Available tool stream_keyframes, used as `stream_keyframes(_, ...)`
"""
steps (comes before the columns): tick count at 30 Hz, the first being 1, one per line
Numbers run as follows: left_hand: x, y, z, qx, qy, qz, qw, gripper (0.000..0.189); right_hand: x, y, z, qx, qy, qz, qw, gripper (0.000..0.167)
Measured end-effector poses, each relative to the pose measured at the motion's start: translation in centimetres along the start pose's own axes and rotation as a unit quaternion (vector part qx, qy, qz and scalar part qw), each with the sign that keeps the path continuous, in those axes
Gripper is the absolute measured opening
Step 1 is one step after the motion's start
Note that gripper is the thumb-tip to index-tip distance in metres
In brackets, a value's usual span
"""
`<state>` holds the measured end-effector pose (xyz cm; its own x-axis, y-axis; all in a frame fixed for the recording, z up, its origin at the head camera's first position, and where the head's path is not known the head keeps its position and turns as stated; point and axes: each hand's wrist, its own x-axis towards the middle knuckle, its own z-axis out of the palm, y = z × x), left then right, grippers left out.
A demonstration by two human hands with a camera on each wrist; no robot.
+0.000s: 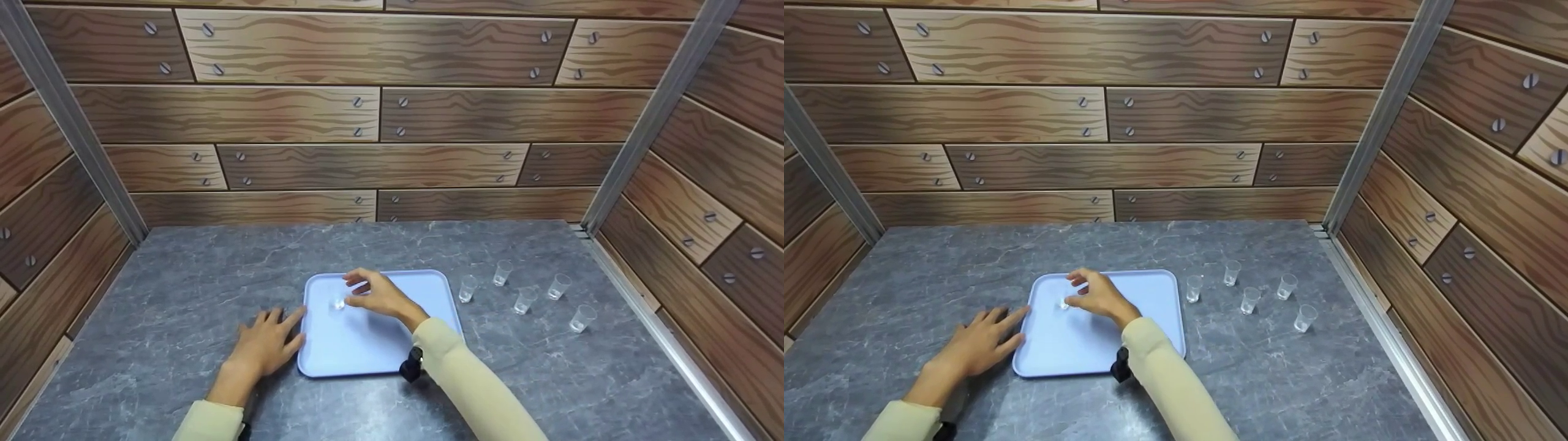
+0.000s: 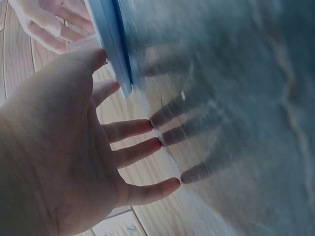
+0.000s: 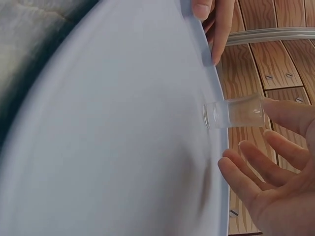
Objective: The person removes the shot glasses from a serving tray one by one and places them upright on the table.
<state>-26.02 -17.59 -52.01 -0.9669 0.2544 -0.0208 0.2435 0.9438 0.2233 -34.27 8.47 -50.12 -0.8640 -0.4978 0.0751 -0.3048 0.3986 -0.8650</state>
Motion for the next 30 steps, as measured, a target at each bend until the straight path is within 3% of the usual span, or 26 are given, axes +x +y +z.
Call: stream_keyframes(30, 0.4, -0.2, 0.1, 0.002, -0.015, -0.011, 0.9998, 0.056, 1.5, -0.3, 2.0, -0.012, 0.029, 0.006, 0.9995, 0.039)
